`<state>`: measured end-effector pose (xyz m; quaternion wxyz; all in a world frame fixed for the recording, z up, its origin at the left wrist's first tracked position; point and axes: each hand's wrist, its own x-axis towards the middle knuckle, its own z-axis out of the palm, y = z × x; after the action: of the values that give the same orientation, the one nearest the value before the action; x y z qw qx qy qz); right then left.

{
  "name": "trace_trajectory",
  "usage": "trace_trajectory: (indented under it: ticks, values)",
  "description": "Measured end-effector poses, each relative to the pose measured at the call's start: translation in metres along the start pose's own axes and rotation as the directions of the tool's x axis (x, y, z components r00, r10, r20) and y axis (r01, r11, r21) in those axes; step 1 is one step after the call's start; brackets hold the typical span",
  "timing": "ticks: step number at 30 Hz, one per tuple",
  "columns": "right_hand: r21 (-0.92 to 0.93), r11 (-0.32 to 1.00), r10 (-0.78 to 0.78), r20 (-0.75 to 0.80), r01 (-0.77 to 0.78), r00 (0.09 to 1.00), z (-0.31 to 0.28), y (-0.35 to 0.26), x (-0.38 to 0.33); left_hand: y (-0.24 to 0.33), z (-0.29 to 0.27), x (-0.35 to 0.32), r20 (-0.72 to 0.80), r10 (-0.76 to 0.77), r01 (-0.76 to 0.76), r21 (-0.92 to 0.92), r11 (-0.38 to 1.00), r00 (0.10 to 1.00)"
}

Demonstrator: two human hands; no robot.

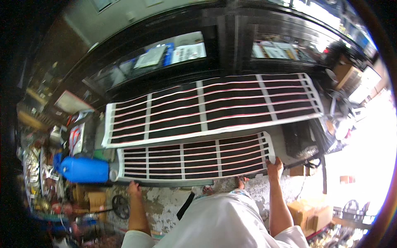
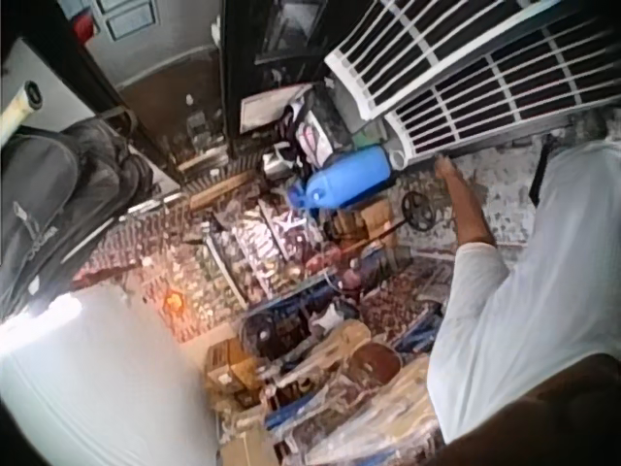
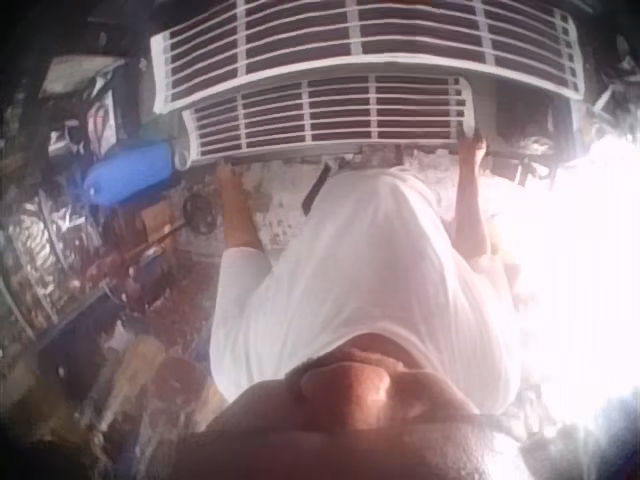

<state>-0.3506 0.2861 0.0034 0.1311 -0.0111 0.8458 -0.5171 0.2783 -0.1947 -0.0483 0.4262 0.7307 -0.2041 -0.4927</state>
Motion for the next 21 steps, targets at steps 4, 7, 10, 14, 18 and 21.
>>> trace_trajectory:
  ticks: [4, 7, 10, 14, 18, 21]
  values:
    - [0.017, 0.996, 0.085, -0.042, -0.085, 0.995, -0.018, -0.048, -0.033, 0.019, -0.002, 0.046, -0.078, -0.104, 0.105, 0.0, 0.995, 0.992]
    - [-0.13, 0.991, -0.028, -0.131, 0.011, 0.991, -0.029, -0.037, -0.042, 0.024, 0.015, 0.068, -0.15, 0.132, -0.054, 0.435, 0.899, 0.98]
    - [-0.156, 0.988, -0.045, -0.164, 0.019, 0.985, -0.039, -0.055, -0.063, 0.016, 0.033, 0.066, -0.144, 0.121, -0.063, 0.357, 0.932, 0.982]
    - [-0.345, 0.937, -0.153, -0.266, 0.055, 0.952, -0.033, -0.066, -0.072, 0.036, 0.034, 0.1, -0.091, -0.001, 0.019, 0.203, 0.979, 0.996]
    - [-0.36, 0.932, -0.127, -0.256, 0.027, 0.958, -0.018, -0.097, -0.091, 0.048, 0.024, 0.109, 0.108, 0.002, -0.036, 0.309, 0.95, 0.994]
    - [-0.225, 0.974, -0.087, -0.318, 0.014, 0.944, -0.036, -0.062, -0.069, 0.054, 0.055, 0.079, 0.174, -0.029, -0.003, 0.183, 0.983, 0.984]
